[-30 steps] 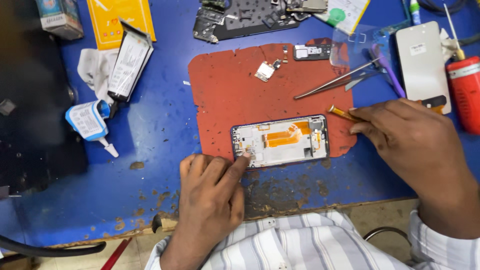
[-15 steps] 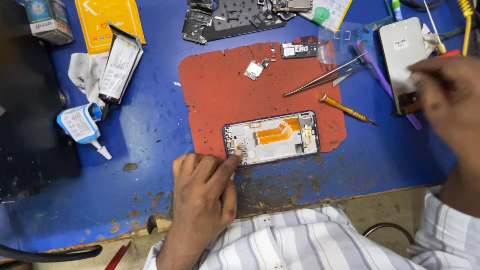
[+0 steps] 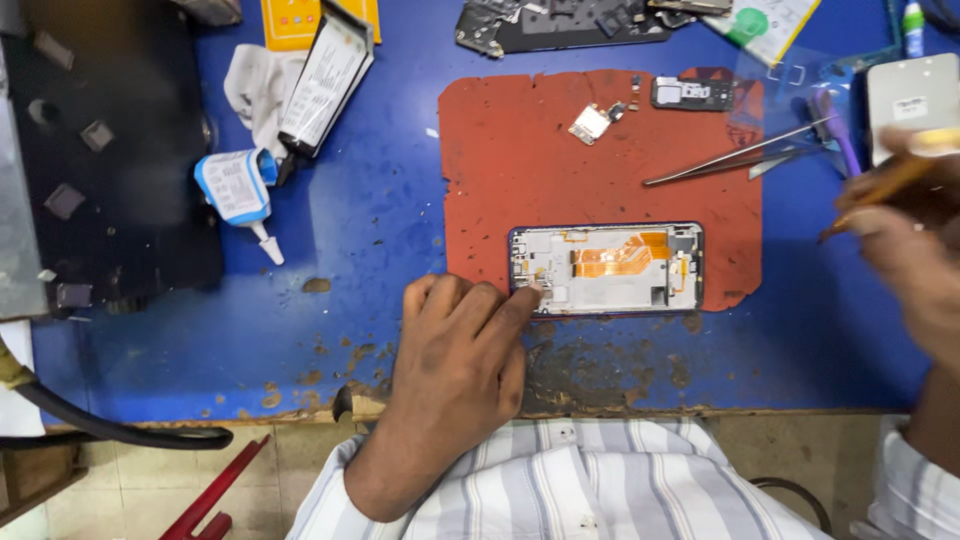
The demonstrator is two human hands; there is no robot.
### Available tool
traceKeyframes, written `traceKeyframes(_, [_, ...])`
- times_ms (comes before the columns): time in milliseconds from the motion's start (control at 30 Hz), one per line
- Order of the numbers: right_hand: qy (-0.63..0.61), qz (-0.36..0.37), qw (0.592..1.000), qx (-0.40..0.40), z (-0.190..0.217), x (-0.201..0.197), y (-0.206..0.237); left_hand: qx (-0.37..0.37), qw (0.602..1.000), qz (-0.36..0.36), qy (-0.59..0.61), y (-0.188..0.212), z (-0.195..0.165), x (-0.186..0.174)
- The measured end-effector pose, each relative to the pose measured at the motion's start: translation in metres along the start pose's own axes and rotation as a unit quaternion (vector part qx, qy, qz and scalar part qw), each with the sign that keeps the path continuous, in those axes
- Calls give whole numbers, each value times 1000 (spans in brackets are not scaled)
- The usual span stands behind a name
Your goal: The person uses a screwdriver and tweezers to remove and reposition small components inside a disassembled mobile phone. They handle the motherboard and camera module, placing them back into the phone chassis on a workbench.
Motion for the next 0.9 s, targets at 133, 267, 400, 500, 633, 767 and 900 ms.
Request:
traceKeyframes(133, [-77, -4, 997, -10, -48, 1, -22, 8, 1000, -1, 2, 1, 1, 0])
traceKeyframes(267, [-122, -11, 992, -33, -29, 18, -44, 10, 1000, -3, 0, 4, 4, -3])
traceKeyframes(400, [-190, 11, 980, -58, 33, 41, -56, 13, 1000, -5, -3, 4, 5, -3])
traceKeyframes(500, [-249, 33, 966, -55, 78, 65, -53, 30, 999, -3, -14, 6, 7, -4])
traceKeyframes(633, [-263, 36, 963, -46, 114, 90, -52, 43, 999, 8, -8, 8, 10, -6])
traceKeyframes(767, [-151, 12, 988, -36, 132, 96, -47, 52, 999, 13, -5, 8, 14, -6])
traceKeyframes(900, [-154, 22, 987, -41, 144, 106, -39, 50, 999, 12, 5, 8, 17, -8])
Point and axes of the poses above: each hand's wrist, its own y-axis away from the middle knuckle, its own x-axis out of the palm, z = x × y, the point moved 6 cm from there along -y, towards the middle knuckle, and after that the axes turned 10 degrees about -z, right-handed, at the moved point
